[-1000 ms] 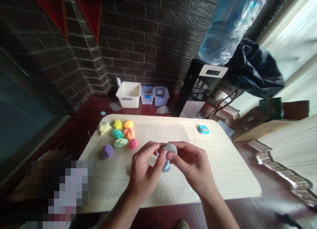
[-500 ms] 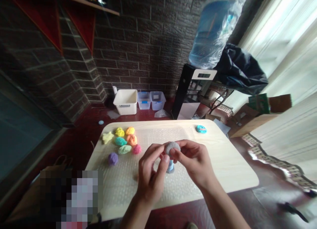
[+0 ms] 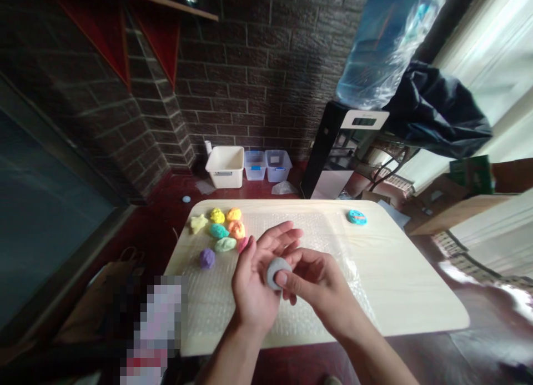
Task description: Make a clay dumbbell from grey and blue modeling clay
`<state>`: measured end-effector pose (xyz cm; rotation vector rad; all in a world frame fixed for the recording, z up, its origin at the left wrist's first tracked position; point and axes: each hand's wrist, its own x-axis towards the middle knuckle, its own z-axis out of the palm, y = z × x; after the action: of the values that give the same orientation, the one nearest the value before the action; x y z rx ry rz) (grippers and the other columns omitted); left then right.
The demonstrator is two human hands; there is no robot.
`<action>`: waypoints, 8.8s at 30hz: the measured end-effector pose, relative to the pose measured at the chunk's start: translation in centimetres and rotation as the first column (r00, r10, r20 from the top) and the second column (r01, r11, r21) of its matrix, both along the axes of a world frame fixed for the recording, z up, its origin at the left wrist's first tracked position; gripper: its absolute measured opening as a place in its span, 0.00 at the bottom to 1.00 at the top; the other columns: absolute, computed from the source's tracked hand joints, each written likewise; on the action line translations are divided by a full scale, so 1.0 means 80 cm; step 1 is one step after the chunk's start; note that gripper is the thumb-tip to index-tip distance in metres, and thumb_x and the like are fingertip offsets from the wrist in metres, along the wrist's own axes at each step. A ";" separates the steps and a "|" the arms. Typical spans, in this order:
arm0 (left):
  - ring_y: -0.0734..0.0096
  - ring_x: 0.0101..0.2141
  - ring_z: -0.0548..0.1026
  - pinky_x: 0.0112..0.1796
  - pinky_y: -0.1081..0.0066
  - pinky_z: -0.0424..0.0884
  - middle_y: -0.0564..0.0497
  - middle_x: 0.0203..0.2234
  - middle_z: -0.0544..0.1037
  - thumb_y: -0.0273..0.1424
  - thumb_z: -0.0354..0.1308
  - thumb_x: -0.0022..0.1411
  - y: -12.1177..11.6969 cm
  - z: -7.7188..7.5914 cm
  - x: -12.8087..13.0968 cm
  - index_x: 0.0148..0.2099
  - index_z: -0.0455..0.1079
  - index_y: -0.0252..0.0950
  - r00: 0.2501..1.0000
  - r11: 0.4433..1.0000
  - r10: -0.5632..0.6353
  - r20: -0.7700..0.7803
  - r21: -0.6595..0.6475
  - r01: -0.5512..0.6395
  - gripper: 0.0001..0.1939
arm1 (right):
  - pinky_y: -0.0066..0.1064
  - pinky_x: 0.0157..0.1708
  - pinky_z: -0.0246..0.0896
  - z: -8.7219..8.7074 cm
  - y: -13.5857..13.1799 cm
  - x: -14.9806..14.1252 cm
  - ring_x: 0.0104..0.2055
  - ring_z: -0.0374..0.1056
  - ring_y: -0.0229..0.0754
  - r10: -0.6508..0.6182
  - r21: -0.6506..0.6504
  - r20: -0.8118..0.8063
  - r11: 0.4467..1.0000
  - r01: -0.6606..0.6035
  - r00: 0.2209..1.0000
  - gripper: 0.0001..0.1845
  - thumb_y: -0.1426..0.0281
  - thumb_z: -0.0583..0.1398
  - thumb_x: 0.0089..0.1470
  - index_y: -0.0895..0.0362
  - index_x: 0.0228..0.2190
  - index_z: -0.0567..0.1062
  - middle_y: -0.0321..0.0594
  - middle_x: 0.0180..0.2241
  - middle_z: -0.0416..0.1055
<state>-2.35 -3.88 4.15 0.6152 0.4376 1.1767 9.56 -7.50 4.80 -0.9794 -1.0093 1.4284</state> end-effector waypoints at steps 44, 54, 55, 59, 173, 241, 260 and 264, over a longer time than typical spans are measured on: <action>0.78 0.27 0.73 0.29 0.79 0.72 0.52 0.29 0.79 0.40 0.61 0.67 0.048 -0.029 -0.051 0.41 0.80 0.36 0.971 0.966 0.112 0.209 -0.253 -0.056 0.13 | 0.56 0.59 0.68 -0.147 -0.123 0.020 0.61 0.73 0.61 -0.389 0.419 0.906 0.766 -0.488 0.167 0.19 0.76 0.60 0.69 0.56 0.58 0.76 0.55 0.57 0.79; 0.75 0.25 0.74 0.24 0.77 0.70 0.50 0.28 0.78 0.39 0.56 0.69 0.036 -0.021 -0.050 0.43 0.78 0.31 0.954 0.907 0.148 0.262 -0.421 -0.025 0.16 | 0.32 0.30 0.63 -0.095 -0.089 0.054 0.29 0.76 0.43 -0.056 0.122 0.946 0.974 -0.190 0.320 0.08 0.66 0.61 0.70 0.55 0.36 0.75 0.39 0.30 0.79; 0.75 0.25 0.74 0.24 0.76 0.70 0.50 0.28 0.78 0.38 0.55 0.69 0.038 -0.021 -0.048 0.43 0.78 0.30 0.951 0.897 0.155 0.266 -0.442 -0.023 0.16 | 0.31 0.28 0.60 -0.091 -0.079 0.056 0.28 0.75 0.43 -0.038 0.074 0.969 0.987 -0.141 0.243 0.09 0.65 0.61 0.69 0.55 0.35 0.74 0.38 0.28 0.79; 0.74 0.23 0.74 0.22 0.76 0.70 0.49 0.27 0.78 0.38 0.52 0.72 0.042 -0.021 -0.036 0.42 0.78 0.30 0.945 0.867 0.185 0.270 -0.497 -0.028 0.18 | 0.33 0.27 0.56 -0.089 -0.031 0.055 0.30 0.79 0.48 0.076 -0.099 0.985 0.984 -0.147 -0.154 0.06 0.69 0.63 0.64 0.57 0.42 0.75 0.43 0.33 0.83; 0.63 0.33 0.83 0.38 0.66 0.81 0.37 0.34 0.85 0.42 0.50 0.76 0.032 -0.043 0.001 0.50 0.79 0.25 0.886 0.857 0.048 0.460 -0.475 0.200 0.25 | 0.55 0.57 0.72 -0.068 -0.084 0.063 0.55 0.75 0.61 -0.241 0.213 0.784 0.970 0.117 0.573 0.19 0.58 0.66 0.64 0.50 0.54 0.80 0.53 0.55 0.77; 0.43 0.52 0.82 0.54 0.52 0.73 0.32 0.51 0.84 0.56 0.44 0.72 0.014 -0.038 0.016 0.69 0.68 0.24 0.795 0.890 -0.262 0.547 -0.181 0.418 0.43 | 0.46 0.54 0.74 -0.072 -0.006 -0.010 0.52 0.79 0.54 -0.221 -0.164 -0.094 0.965 0.204 0.971 0.22 0.58 0.76 0.53 0.50 0.48 0.83 0.44 0.48 0.84; 0.34 0.61 0.75 0.60 0.48 0.67 0.28 0.52 0.82 0.57 0.53 0.67 0.011 -0.042 0.023 0.67 0.71 0.22 0.800 0.888 -0.326 0.504 -0.127 0.442 0.44 | 0.45 0.50 0.79 -0.093 -0.002 -0.009 0.48 0.81 0.52 -0.287 -0.216 -0.161 0.944 0.250 0.944 0.27 0.65 0.81 0.42 0.49 0.45 0.82 0.40 0.44 0.84; 0.33 0.62 0.75 0.62 0.45 0.65 0.29 0.53 0.82 0.58 0.54 0.67 0.011 -0.042 0.024 0.66 0.72 0.25 0.795 0.886 -0.359 0.490 -0.090 0.455 0.43 | 0.45 0.49 0.79 -0.092 -0.005 -0.009 0.47 0.81 0.52 -0.291 -0.212 -0.144 0.942 0.258 0.946 0.26 0.65 0.81 0.43 0.49 0.45 0.82 0.40 0.44 0.84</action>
<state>-0.46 -2.99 0.78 0.2136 0.0057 0.8051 8.86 -7.91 -2.59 -1.0686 -0.5876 1.3637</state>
